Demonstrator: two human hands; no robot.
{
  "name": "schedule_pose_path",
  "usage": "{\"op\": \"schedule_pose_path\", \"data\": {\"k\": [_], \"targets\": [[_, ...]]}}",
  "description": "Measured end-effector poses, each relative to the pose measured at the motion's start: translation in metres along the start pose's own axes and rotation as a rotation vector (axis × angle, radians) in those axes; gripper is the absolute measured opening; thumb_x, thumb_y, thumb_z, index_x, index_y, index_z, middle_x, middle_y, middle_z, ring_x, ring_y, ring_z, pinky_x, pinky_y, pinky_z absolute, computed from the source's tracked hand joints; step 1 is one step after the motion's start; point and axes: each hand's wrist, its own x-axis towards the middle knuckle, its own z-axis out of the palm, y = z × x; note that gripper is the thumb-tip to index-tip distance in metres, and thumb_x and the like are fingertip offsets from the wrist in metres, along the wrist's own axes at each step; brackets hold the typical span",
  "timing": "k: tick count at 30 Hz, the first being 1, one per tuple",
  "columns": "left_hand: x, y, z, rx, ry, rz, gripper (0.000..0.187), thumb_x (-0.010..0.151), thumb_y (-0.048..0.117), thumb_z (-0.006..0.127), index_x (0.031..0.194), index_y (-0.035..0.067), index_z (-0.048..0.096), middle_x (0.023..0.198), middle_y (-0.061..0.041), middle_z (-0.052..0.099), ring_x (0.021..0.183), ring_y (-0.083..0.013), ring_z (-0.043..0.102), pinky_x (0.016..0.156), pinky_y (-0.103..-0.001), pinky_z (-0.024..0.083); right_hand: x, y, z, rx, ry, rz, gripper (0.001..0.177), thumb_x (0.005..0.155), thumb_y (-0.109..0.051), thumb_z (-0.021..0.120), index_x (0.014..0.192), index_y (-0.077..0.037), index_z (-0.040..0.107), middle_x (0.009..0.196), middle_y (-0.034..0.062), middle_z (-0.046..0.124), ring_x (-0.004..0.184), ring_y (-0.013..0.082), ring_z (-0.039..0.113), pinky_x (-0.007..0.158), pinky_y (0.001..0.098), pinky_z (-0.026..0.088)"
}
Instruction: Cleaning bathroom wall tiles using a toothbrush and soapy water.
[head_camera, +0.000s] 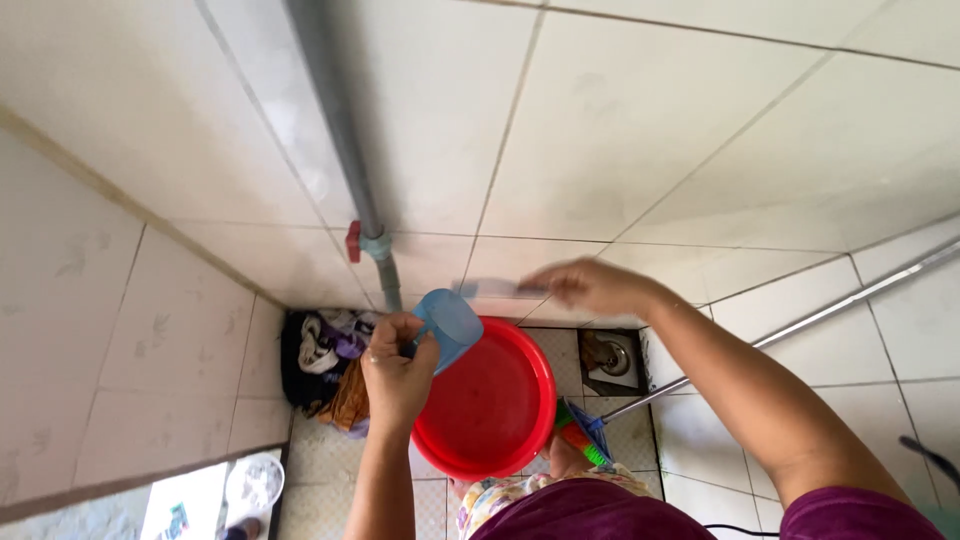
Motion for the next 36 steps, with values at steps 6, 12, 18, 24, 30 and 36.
{"op": "schedule_pose_path", "data": {"k": [6,12,18,24,30,36], "targets": [[0.010,0.034,0.045,0.196,-0.175,0.002,0.019,0.080,0.004,0.071,0.098,0.004,0.066,0.075,-0.001,0.067,0.066,-0.0072,0.060,0.059,-0.024,0.051,-0.025,-0.006,0.011,0.010,-0.268,-0.238,0.038,0.094,-0.013,0.060,0.131,-0.018,0.069,0.106,0.0096,0.077,0.088,0.0180,0.071,0.081,0.0345,0.055],[0.028,0.003,0.066,-0.190,-0.318,-0.118,0.016,0.086,-0.006,0.065,0.097,0.005,0.063,0.077,0.002,0.057,0.065,-0.0045,0.048,0.053,-0.022,0.039,-0.052,0.005,-0.063,0.026,-0.333,-0.129,0.037,0.096,-0.015,0.059,0.132,-0.020,0.070,0.098,0.0100,0.080,0.076,0.0175,0.069,0.075,0.0358,0.056],[0.033,-0.007,0.071,-0.478,-0.110,-0.096,0.023,0.088,-0.014,0.058,0.094,0.009,0.060,0.083,0.002,0.059,0.070,-0.0047,0.052,0.061,-0.020,0.041,-0.077,0.012,-0.155,0.073,0.532,-0.078,0.041,0.095,-0.011,0.065,0.134,-0.023,0.065,0.101,0.0039,0.077,0.074,0.0131,0.069,0.070,0.0356,0.060],[0.024,-0.014,0.078,-0.773,-0.029,-0.117,0.022,0.091,-0.014,0.059,0.094,0.008,0.060,0.081,0.001,0.059,0.064,-0.0051,0.047,0.057,-0.021,0.038,-0.046,0.062,-0.138,-0.408,1.056,-0.366,0.026,0.108,-0.015,0.063,0.129,-0.025,0.075,0.084,0.0055,0.072,0.073,0.0158,0.068,0.064,0.0310,0.058],[0.013,-0.020,0.077,-0.724,-0.038,-0.140,0.023,0.091,-0.014,0.061,0.095,0.008,0.059,0.080,0.000,0.059,0.063,-0.0057,0.046,0.057,-0.021,0.037,-0.052,0.067,-0.153,-0.783,0.859,-0.299,0.028,0.100,-0.027,0.061,0.116,-0.039,0.081,0.069,0.0038,0.066,0.061,0.0219,0.063,0.049,0.0369,0.049],[-0.001,0.013,0.096,-0.679,-0.010,-0.118,0.021,0.091,-0.012,0.061,0.096,0.008,0.060,0.083,0.001,0.061,0.065,-0.0059,0.050,0.058,-0.021,0.040,-0.041,0.110,-0.148,-0.535,0.975,-0.136,0.022,0.111,-0.042,0.058,0.105,-0.028,0.074,0.074,0.0050,0.065,0.072,0.0214,0.063,0.062,0.0378,0.050]]}}
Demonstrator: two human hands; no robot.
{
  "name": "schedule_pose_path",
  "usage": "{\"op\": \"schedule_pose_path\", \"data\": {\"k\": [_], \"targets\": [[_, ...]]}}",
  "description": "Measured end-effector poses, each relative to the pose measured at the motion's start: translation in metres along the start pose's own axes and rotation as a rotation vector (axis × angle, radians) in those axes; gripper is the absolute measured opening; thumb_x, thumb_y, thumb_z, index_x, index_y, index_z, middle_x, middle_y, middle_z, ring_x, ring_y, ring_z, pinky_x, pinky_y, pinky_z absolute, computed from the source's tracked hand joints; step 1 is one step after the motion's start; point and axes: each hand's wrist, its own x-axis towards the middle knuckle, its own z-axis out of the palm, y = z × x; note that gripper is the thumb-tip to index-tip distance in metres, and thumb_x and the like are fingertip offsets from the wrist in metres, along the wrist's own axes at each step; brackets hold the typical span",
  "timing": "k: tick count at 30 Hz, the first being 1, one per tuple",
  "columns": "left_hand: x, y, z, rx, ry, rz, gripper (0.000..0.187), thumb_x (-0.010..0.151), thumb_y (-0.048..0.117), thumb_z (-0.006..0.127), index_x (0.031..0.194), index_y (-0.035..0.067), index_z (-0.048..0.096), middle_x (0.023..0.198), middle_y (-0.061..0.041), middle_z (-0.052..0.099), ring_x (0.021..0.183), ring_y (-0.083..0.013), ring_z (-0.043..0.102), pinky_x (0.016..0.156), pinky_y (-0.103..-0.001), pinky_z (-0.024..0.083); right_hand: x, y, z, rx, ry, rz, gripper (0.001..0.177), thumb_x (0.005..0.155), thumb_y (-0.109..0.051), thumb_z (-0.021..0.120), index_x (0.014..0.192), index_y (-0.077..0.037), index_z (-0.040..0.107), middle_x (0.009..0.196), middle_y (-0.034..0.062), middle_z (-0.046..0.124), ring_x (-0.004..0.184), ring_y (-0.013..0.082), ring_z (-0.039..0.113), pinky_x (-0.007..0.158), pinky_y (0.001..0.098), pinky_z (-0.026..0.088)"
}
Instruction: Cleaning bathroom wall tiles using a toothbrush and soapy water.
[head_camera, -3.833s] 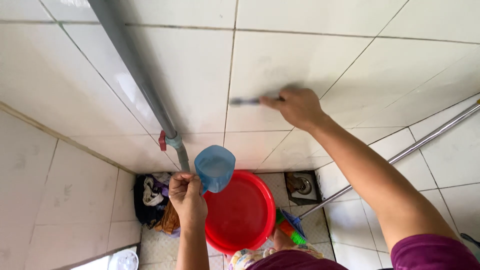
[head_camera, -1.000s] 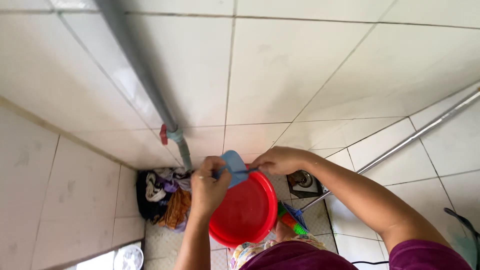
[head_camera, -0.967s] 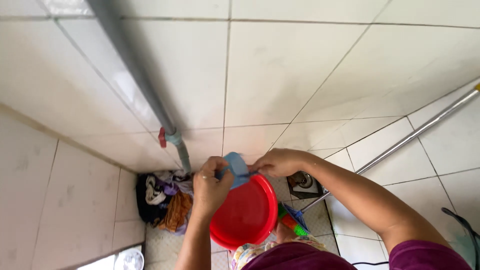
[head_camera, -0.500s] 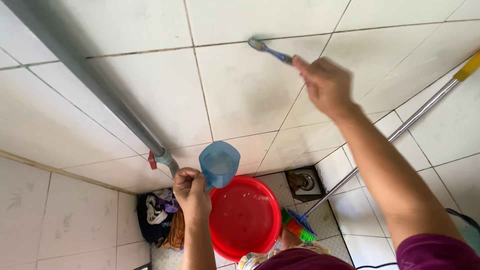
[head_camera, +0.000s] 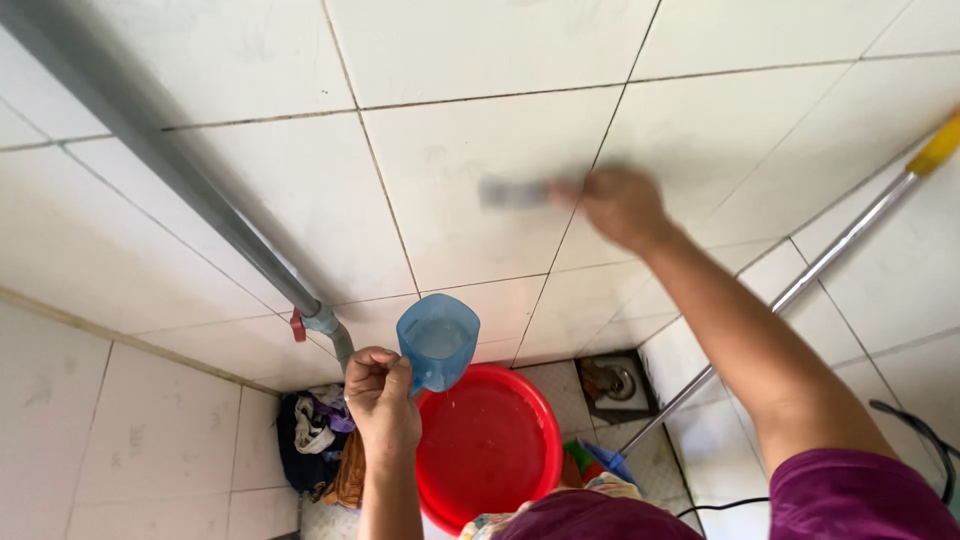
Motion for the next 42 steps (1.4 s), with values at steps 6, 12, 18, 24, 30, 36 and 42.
{"op": "schedule_pose_path", "data": {"k": [6,12,18,24,30,36,42], "targets": [[-0.015,-0.014,0.033,0.244,0.025,0.080,0.017,0.090,-0.009,0.065,0.096,0.005,0.061,0.084,0.000,0.062,0.072,-0.0066,0.057,0.066,-0.021,0.047,-0.055,0.037,0.024,-0.022,-0.440,-0.080,0.033,0.095,-0.030,0.060,0.124,-0.035,0.075,0.078,0.0039,0.070,0.073,0.0219,0.067,0.054,0.0375,0.050],[-0.032,-0.042,0.105,0.800,-0.024,0.101,0.011,0.085,-0.001,0.069,0.093,0.004,0.064,0.073,0.003,0.059,0.065,-0.0039,0.050,0.057,-0.022,0.043,-0.055,0.018,-0.040,0.691,-1.021,0.122,0.034,0.097,-0.024,0.064,0.128,-0.027,0.075,0.078,0.0111,0.074,0.070,0.0190,0.066,0.063,0.0343,0.051],[-0.039,-0.080,0.143,0.819,-0.092,0.090,0.011,0.084,0.000,0.069,0.091,0.005,0.063,0.073,0.004,0.063,0.065,-0.0029,0.052,0.055,-0.021,0.043,-0.063,0.015,-0.053,0.336,-1.054,-0.246,0.027,0.098,-0.034,0.062,0.122,-0.033,0.075,0.095,0.0023,0.078,0.080,0.0203,0.068,0.070,0.0383,0.052],[-0.033,-0.108,0.116,0.251,0.143,0.078,0.019,0.088,-0.011,0.061,0.089,0.008,0.062,0.074,0.002,0.058,0.061,-0.0056,0.047,0.054,-0.021,0.037,-0.022,0.092,-0.073,0.634,-0.740,-0.286,0.034,0.091,-0.025,0.069,0.125,-0.026,0.071,0.100,0.0028,0.080,0.078,0.0145,0.077,0.073,0.0350,0.059],[-0.044,-0.101,0.117,0.020,0.246,0.176,0.020,0.092,-0.011,0.060,0.091,0.008,0.059,0.079,0.000,0.058,0.060,-0.0076,0.047,0.054,-0.023,0.038,0.014,0.089,-0.056,0.163,0.097,-0.421,0.039,0.104,-0.015,0.068,0.141,-0.029,0.069,0.081,0.0013,0.068,0.064,0.0181,0.064,0.054,0.0353,0.052],[-0.060,-0.093,0.107,0.038,0.339,0.208,0.020,0.091,-0.010,0.059,0.090,0.010,0.058,0.078,0.000,0.059,0.060,-0.0074,0.048,0.055,-0.023,0.040,-0.045,0.099,0.045,-0.142,-0.024,-0.679,0.048,0.094,-0.019,0.059,0.133,-0.046,0.065,0.075,-0.0005,0.060,0.060,0.0176,0.061,0.047,0.0350,0.049],[-0.068,-0.099,0.097,0.037,0.330,0.238,0.021,0.092,-0.012,0.058,0.090,0.009,0.058,0.078,-0.001,0.060,0.059,-0.0071,0.048,0.053,-0.022,0.038,-0.020,0.077,0.010,-0.055,-0.024,-0.573,0.047,0.100,-0.019,0.058,0.138,-0.046,0.064,0.073,0.0004,0.055,0.058,0.0195,0.057,0.047,0.0365,0.048]]}}
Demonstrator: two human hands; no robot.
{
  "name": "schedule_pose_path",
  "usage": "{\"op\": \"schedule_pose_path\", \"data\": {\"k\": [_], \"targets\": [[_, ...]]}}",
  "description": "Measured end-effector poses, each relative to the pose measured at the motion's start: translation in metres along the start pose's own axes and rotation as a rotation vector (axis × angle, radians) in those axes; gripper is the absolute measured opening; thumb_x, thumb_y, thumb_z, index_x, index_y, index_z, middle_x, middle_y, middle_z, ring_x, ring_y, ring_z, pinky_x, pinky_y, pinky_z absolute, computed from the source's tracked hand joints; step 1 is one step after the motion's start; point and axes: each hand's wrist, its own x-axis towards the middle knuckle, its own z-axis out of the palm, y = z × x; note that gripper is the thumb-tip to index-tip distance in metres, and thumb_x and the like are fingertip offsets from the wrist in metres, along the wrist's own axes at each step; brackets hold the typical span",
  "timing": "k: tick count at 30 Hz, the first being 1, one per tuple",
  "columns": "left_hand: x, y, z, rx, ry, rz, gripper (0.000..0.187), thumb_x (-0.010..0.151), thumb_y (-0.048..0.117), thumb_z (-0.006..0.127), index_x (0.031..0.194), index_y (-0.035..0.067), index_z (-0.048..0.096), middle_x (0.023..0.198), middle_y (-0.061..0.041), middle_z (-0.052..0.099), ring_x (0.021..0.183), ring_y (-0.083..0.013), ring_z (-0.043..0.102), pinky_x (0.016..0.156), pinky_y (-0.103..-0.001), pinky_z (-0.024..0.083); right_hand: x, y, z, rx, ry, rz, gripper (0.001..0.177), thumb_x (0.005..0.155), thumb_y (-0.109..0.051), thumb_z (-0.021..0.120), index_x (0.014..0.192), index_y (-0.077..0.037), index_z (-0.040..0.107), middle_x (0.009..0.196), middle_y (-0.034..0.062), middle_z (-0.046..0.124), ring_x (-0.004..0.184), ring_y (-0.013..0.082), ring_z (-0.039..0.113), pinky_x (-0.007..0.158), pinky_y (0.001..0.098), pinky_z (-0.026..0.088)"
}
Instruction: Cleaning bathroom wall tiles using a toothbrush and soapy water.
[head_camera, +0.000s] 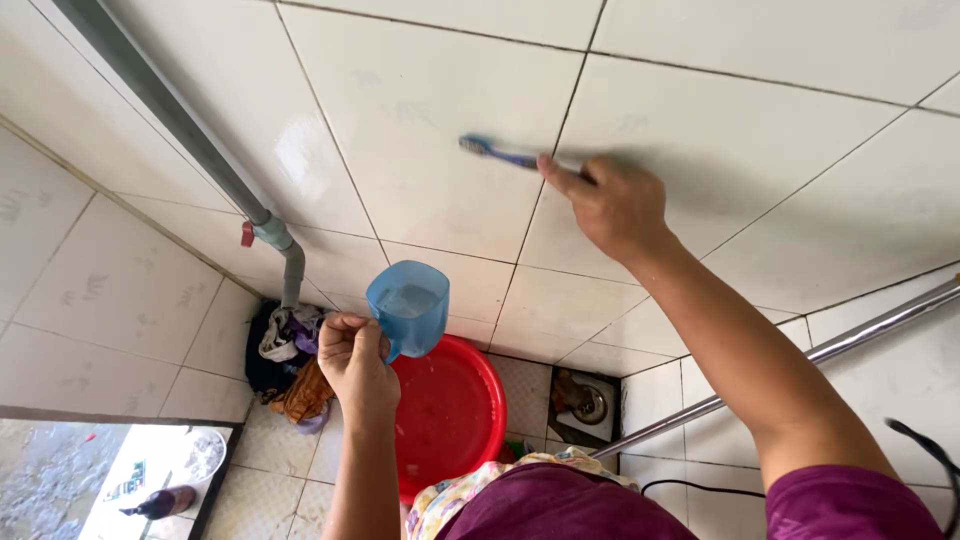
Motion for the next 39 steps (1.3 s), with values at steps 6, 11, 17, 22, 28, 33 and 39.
{"op": "schedule_pose_path", "data": {"k": [6,11,17,22,28,33,39], "targets": [[-0.004,0.000,0.003,-0.022,-0.030,-0.008,0.022,0.091,-0.012,0.058,0.092,0.009,0.057,0.077,0.000,0.060,0.059,-0.0066,0.048,0.053,-0.022,0.038,-0.056,-0.021,0.098,0.102,-0.260,0.155,0.026,0.101,-0.036,0.051,0.112,-0.031,0.075,0.077,0.0031,0.062,0.066,0.0195,0.060,0.056,0.0370,0.052],[-0.005,0.005,0.006,0.095,-0.092,0.008,0.019,0.093,-0.010,0.062,0.094,0.008,0.059,0.077,0.001,0.059,0.061,-0.0055,0.047,0.055,-0.021,0.038,-0.025,-0.008,0.018,0.443,-0.396,0.604,0.048,0.103,-0.053,0.059,0.085,-0.011,0.073,0.076,0.0048,0.062,0.076,0.0222,0.062,0.066,0.0406,0.053],[-0.008,0.000,0.030,0.072,-0.152,-0.021,0.019,0.092,-0.010,0.064,0.096,0.008,0.059,0.082,0.002,0.060,0.064,-0.0046,0.048,0.056,-0.020,0.038,-0.033,0.040,-0.053,0.151,0.249,0.410,0.028,0.116,-0.029,0.056,0.133,-0.028,0.077,0.068,0.0060,0.060,0.060,0.0226,0.057,0.051,0.0394,0.046],[-0.004,-0.012,0.038,0.126,-0.233,-0.047,0.018,0.091,-0.010,0.064,0.095,0.007,0.060,0.084,0.001,0.061,0.070,-0.0052,0.052,0.063,-0.021,0.043,-0.107,0.023,0.031,0.126,-0.240,0.346,0.019,0.100,-0.033,0.058,0.113,-0.035,0.071,0.071,0.0037,0.063,0.065,0.0230,0.062,0.055,0.0389,0.051],[-0.003,0.002,0.084,0.552,-0.355,-0.051,0.015,0.085,-0.005,0.065,0.096,0.005,0.063,0.081,0.001,0.063,0.071,-0.0058,0.056,0.063,-0.023,0.048,-0.096,0.039,-0.032,0.780,-0.438,0.610,0.033,0.098,-0.028,0.061,0.129,-0.031,0.072,0.073,0.0047,0.070,0.064,0.0197,0.060,0.057,0.0344,0.050],[-0.002,0.008,0.130,0.720,-0.575,-0.009,0.015,0.084,-0.001,0.068,0.098,0.002,0.065,0.077,0.001,0.062,0.068,-0.0057,0.053,0.058,-0.023,0.042,-0.065,0.016,-0.087,0.948,-0.642,0.538,0.033,0.096,-0.027,0.063,0.127,-0.032,0.073,0.072,0.0013,0.073,0.062,0.0146,0.064,0.059,0.0329,0.050],[0.001,0.006,0.160,0.821,-0.664,0.009,0.013,0.083,-0.001,0.068,0.095,0.004,0.066,0.075,0.002,0.060,0.067,-0.0040,0.053,0.057,-0.021,0.044,-0.061,0.016,-0.104,0.812,-0.922,0.405,0.029,0.101,-0.033,0.059,0.128,-0.032,0.071,0.074,0.0019,0.073,0.065,0.0140,0.069,0.064,0.0336,0.052]]}}
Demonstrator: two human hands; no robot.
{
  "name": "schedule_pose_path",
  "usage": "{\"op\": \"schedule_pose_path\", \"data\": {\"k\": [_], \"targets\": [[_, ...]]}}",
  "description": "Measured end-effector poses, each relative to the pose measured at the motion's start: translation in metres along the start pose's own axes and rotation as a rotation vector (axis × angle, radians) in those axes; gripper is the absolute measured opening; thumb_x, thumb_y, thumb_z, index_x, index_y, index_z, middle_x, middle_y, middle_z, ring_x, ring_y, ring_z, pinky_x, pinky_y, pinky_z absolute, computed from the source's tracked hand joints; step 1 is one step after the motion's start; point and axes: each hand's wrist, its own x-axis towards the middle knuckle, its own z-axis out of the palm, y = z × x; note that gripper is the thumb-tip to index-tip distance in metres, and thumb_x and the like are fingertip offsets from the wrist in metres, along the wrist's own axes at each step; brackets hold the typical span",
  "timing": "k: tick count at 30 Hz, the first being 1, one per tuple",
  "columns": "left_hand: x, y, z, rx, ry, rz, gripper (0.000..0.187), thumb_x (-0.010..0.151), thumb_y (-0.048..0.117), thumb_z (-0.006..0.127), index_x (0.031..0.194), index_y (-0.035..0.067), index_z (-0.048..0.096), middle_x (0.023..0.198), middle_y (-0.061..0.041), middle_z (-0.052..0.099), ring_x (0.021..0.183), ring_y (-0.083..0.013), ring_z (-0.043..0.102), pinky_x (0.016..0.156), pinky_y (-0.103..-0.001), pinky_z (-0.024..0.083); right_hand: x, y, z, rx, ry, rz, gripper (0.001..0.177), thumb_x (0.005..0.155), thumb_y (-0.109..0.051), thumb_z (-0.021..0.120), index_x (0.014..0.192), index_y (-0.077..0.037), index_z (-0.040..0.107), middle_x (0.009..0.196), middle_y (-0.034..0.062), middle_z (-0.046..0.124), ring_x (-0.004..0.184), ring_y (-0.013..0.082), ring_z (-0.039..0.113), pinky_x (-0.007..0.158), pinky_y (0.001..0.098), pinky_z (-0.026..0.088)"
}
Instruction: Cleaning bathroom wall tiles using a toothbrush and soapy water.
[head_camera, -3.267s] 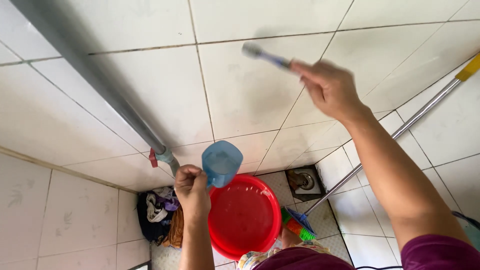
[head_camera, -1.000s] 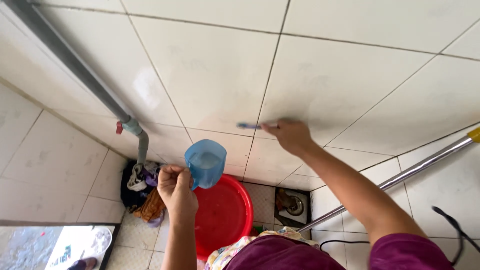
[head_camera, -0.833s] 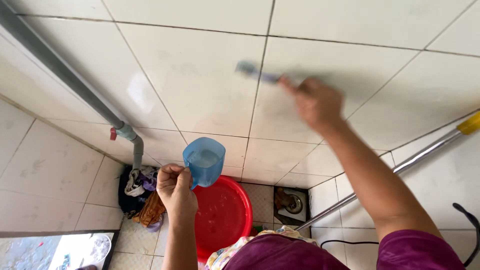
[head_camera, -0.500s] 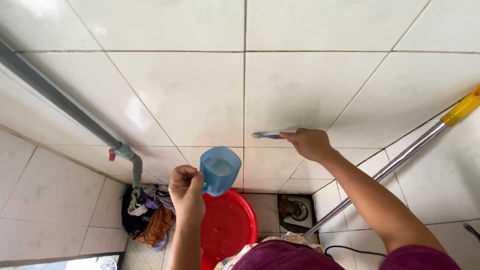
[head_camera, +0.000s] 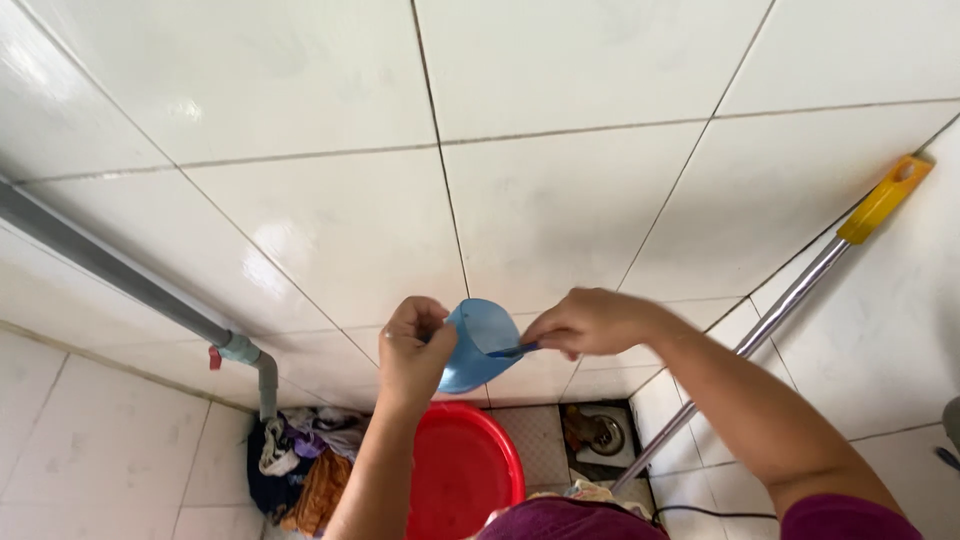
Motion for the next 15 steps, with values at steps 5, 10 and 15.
{"op": "schedule_pose_path", "data": {"k": [5,10,15], "targets": [[0.008,-0.018,-0.006,-0.791,0.130,-0.108,0.019,0.088,-0.010,0.060,0.091,0.008,0.059,0.074,0.001,0.056,0.057,-0.0063,0.042,0.051,-0.023,0.033,-0.041,0.044,-0.054,0.144,0.591,-0.390,0.044,0.092,-0.010,0.063,0.136,-0.018,0.065,0.078,0.0013,0.077,0.064,0.0107,0.070,0.061,0.0308,0.061],[0.016,-0.018,-0.002,-0.802,0.174,-0.049,0.019,0.092,-0.009,0.059,0.090,0.010,0.059,0.073,0.001,0.056,0.059,-0.0072,0.045,0.053,-0.024,0.036,-0.017,0.044,-0.071,-0.256,1.336,-0.385,0.038,0.102,-0.004,0.062,0.138,-0.016,0.062,0.089,0.0074,0.072,0.069,0.0197,0.067,0.059,0.0336,0.053],[0.018,-0.008,0.002,-0.864,0.157,-0.036,0.019,0.093,-0.009,0.059,0.089,0.010,0.058,0.073,0.001,0.055,0.058,-0.0073,0.044,0.053,-0.025,0.035,0.026,0.047,-0.035,-0.705,1.308,-0.304,0.057,0.083,-0.003,0.064,0.130,-0.035,0.070,0.072,0.0061,0.064,0.059,0.0255,0.062,0.051,0.0365,0.051]]}}
